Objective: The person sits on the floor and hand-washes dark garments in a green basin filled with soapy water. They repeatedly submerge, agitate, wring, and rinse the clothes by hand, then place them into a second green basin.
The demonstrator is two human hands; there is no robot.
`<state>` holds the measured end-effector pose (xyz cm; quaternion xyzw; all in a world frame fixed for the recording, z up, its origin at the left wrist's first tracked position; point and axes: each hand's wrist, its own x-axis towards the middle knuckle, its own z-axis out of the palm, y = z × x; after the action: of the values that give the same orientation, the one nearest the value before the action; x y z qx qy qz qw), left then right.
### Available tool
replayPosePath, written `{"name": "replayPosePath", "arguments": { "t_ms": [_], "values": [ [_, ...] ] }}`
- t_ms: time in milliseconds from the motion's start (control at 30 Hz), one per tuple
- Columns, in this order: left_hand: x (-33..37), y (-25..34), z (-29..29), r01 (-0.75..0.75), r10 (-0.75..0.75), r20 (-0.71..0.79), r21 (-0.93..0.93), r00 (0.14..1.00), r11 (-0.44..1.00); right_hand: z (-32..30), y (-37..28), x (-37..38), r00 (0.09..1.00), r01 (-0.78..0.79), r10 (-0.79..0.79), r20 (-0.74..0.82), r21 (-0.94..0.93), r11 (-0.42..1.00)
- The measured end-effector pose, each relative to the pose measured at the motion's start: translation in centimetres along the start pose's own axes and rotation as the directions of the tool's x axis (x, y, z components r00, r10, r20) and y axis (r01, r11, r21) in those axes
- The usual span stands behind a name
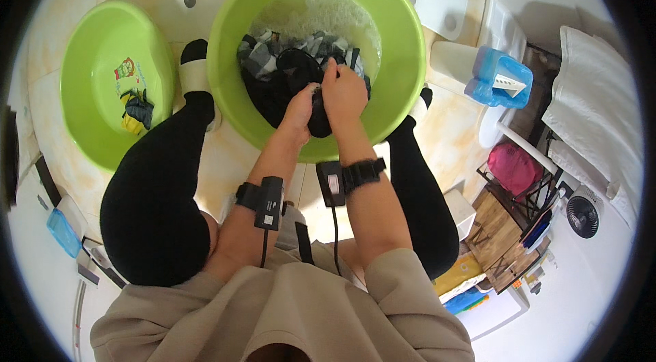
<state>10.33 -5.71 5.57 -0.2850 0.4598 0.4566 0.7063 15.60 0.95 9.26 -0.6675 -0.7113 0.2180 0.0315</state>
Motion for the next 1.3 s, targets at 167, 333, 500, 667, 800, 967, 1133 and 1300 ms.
{"name": "replayPosePath", "arguments": {
  "t_ms": [167, 333, 500, 667, 800, 967, 1133, 1300],
  "values": [
    [-0.3, 0.9, 0.0, 0.013, -0.004, 0.071, -0.123, 0.997, 0.992, -1.4, -1.7, -7.5, 0.976, 0.209, -0.183, -0.114, 0.282, 0.936],
    [0.3, -0.9, 0.5, 0.002, 0.016, 0.149, -0.116, 0.989, 0.993, -0.5, 0.3, -2.8, 0.981, 0.163, -0.165, -0.099, -0.035, 0.986],
    [0.8, -1.0, 0.4, -0.040, 0.078, 0.204, -0.185, 0.976, 0.982, -1.0, 1.0, -1.4, 0.981, 0.193, -0.194, 0.004, 0.097, 0.976],
    [0.6, 0.2, -0.8, -0.040, 0.064, 0.137, -0.175, 0.989, 0.984, -0.8, 0.2, -7.4, 0.944, 0.328, -0.321, -0.070, 0.242, 0.913],
    [1.3, -1.6, -0.1, 0.057, -0.020, 0.184, -0.194, 0.983, 0.979, 0.3, 1.1, -1.5, 0.985, 0.173, -0.168, 0.042, -0.255, 0.951],
    [2.7, -2.3, -0.6, -0.012, 0.073, 0.219, -0.268, 0.973, 0.963, -0.3, 0.4, -2.0, 0.968, 0.225, -0.214, -0.127, 0.081, 0.971],
    [2.6, -2.1, -1.4, 0.133, -0.067, 0.246, -0.261, 0.967, 0.956, -0.9, -0.2, -6.9, 0.941, 0.329, -0.314, -0.125, 0.132, 0.935],
    [2.1, -3.0, 0.5, 0.033, -0.007, 0.189, -0.135, 0.982, 0.990, -0.4, 1.4, 0.0, 0.997, 0.067, -0.071, -0.028, -0.103, 0.992]
  ]
}}
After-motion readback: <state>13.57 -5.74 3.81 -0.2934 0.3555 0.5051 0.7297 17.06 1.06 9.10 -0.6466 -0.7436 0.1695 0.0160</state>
